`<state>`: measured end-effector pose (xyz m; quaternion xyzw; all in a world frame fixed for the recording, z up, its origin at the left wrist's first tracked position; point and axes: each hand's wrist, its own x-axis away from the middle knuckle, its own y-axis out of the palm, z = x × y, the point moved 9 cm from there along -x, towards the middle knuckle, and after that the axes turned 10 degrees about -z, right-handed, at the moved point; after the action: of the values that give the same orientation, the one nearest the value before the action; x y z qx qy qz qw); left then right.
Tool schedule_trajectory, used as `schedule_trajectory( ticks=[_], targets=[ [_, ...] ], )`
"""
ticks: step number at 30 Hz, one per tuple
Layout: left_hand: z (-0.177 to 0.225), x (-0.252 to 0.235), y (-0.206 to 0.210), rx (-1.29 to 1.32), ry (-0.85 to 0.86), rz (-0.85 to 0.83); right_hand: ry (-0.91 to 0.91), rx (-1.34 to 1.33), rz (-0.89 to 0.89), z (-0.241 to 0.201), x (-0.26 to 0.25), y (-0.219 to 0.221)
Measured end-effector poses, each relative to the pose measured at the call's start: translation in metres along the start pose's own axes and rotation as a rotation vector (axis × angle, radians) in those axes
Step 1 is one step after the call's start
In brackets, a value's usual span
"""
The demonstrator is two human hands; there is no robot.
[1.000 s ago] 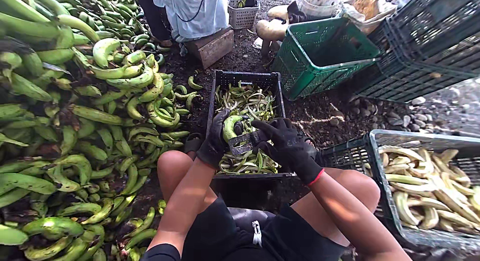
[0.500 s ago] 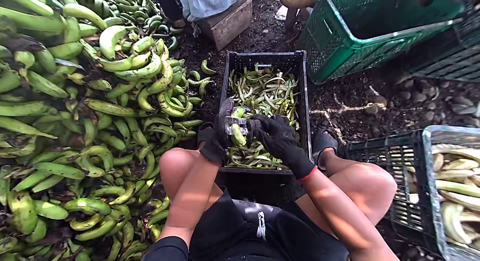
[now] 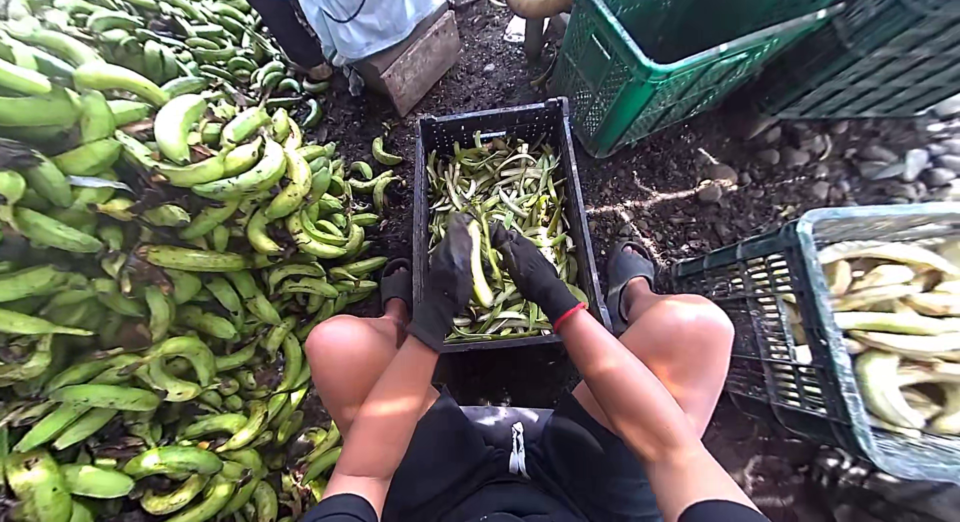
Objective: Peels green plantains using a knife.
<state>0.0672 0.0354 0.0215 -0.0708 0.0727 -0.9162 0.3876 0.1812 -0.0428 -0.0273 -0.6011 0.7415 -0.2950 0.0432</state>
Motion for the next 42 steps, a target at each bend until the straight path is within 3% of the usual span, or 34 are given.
schedule_trajectory(
  ticks=[3,6,9,12,18,23,29,32,34,36,38,42],
  targets=[
    [-0.034,-0.01,-0.003,0.307,-0.032,-0.114,0.062,-0.11,0.041,0.01,-0.011,-0.02],
    [-0.029,-0.017,-0.018,0.708,-0.039,-0.086,0.074,-0.202,0.12,0.007,-0.002,-0.041],
    [-0.022,-0.004,-0.03,0.638,-0.091,-0.058,-0.02,-0.221,0.105,0.003,0.019,-0.037],
    [-0.03,0.001,-0.036,0.506,-0.138,-0.005,-0.059,-0.199,-0.033,-0.002,0.028,-0.012],
    [-0.033,-0.018,-0.023,0.728,0.105,-0.032,0.032,-0.162,-0.13,-0.012,0.032,0.016],
    [-0.038,-0.008,-0.042,-0.023,0.082,0.091,0.097,-0.066,-0.065,-0.012,0.033,0.009],
    [-0.005,-0.005,-0.068,-0.201,0.105,0.498,0.059,0.087,0.009,-0.023,0.038,0.005],
    [0.011,0.005,-0.07,-0.362,0.1,0.601,0.097,0.143,0.056,-0.023,0.039,0.003],
    [0.019,0.002,-0.067,-0.201,0.191,0.57,0.094,0.096,0.059,-0.022,0.037,0.003],
    [0.021,-0.007,-0.051,-0.037,0.311,0.333,0.065,0.039,0.082,-0.02,0.036,0.0],
    [0.011,-0.016,-0.034,0.036,0.273,0.022,0.068,0.035,0.095,-0.016,0.032,-0.005],
    [-0.007,-0.029,-0.012,0.375,0.149,-0.281,0.073,0.057,0.136,-0.006,0.024,-0.011]
  ],
)
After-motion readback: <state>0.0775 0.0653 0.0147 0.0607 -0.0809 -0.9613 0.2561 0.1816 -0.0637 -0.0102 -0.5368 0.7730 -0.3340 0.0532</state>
